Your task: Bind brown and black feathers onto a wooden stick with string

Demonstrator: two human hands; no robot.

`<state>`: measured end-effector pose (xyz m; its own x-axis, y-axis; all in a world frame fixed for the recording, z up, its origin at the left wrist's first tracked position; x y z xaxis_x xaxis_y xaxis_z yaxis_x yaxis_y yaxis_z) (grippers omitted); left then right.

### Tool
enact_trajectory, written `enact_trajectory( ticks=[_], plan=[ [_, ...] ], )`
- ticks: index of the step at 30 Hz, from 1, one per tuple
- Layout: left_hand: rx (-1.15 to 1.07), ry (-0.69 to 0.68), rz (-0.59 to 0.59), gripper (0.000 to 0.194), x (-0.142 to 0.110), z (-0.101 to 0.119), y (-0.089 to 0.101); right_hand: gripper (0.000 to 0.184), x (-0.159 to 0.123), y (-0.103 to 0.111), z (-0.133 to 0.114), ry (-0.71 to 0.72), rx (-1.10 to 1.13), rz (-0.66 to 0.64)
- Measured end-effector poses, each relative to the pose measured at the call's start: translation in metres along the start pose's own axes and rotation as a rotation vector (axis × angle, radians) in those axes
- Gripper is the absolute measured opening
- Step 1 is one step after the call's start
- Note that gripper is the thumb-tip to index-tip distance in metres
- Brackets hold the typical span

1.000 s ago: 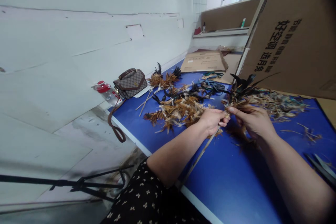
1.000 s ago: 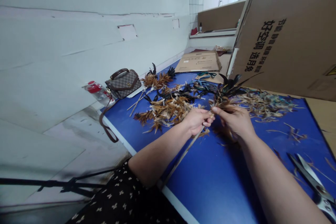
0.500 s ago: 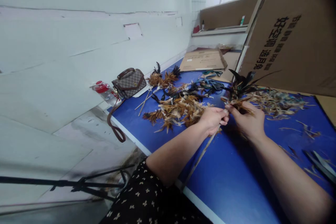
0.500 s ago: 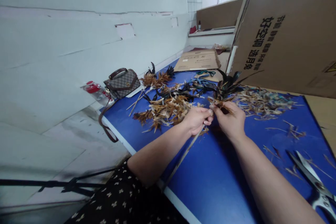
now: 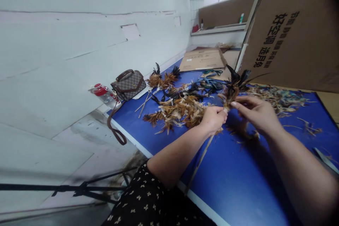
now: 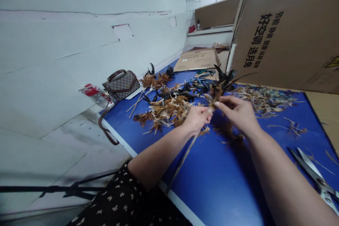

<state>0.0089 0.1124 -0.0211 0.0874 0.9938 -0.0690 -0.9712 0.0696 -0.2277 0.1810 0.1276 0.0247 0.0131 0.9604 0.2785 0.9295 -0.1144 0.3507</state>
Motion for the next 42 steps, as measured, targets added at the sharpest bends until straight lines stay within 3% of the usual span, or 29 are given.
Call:
enact_trajectory(
  ticks=[2,4,6,8,10,14,20,24,27,29,35,42],
  plan=[
    [0.016,0.006,0.043,0.038,0.004,0.003,0.006,0.059,0.006,0.02,0.004,-0.049,-0.074,-0.002],
    [0.037,0.019,0.088,0.041,0.009,0.004,0.013,0.046,0.012,0.032,0.012,-0.07,-0.335,-0.075],
    [0.061,0.014,0.117,0.043,0.013,0.004,0.02,0.027,0.014,0.029,0.025,-0.074,-0.622,-0.272],
    [0.089,-0.015,0.128,0.042,0.017,0.004,0.024,0.021,0.01,0.017,0.04,-0.092,-0.771,-0.494],
    [0.127,-0.051,0.143,0.04,0.019,0.004,0.029,0.029,0.005,0.006,0.052,-0.125,-0.81,-0.606],
    [0.229,-0.137,0.189,0.039,0.019,0.007,0.035,0.032,-0.003,-0.009,0.064,-0.156,-0.851,-0.672],
    [0.347,-0.225,0.188,0.042,0.017,0.015,0.037,0.022,-0.009,-0.014,0.047,-0.063,-0.665,-0.748],
    [0.41,-0.297,0.173,0.038,0.015,0.02,0.035,0.056,-0.011,0.0,0.007,-0.041,-0.25,-0.633],
    [0.434,-0.306,0.122,0.039,0.01,0.018,0.024,0.061,-0.009,0.011,-0.024,-0.029,0.115,-0.38],
    [0.443,-0.303,0.081,0.036,0.004,0.015,0.014,0.058,-0.011,0.009,-0.035,-0.007,0.214,-0.286],
    [0.419,-0.283,0.025,0.036,-0.011,0.007,-0.004,0.056,-0.01,-0.005,-0.032,-0.06,0.31,-0.143],
    [0.39,-0.284,-0.02,0.034,-0.011,0.005,-0.007,0.05,-0.008,0.0,-0.026,-0.117,0.158,-0.04]
  ],
)
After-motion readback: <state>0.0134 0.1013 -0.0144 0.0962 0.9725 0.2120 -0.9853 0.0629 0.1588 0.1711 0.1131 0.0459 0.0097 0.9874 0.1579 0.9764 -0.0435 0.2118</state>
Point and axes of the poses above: each hand's wrist, its own x-axis towards the middle knuckle, its own y-axis out of the back of the hand, z = x × y, the point moved 6 cm from there along x, towards the middle knuckle, and after that the axes turned 3 degrees about -y, right-handed, at the moved point
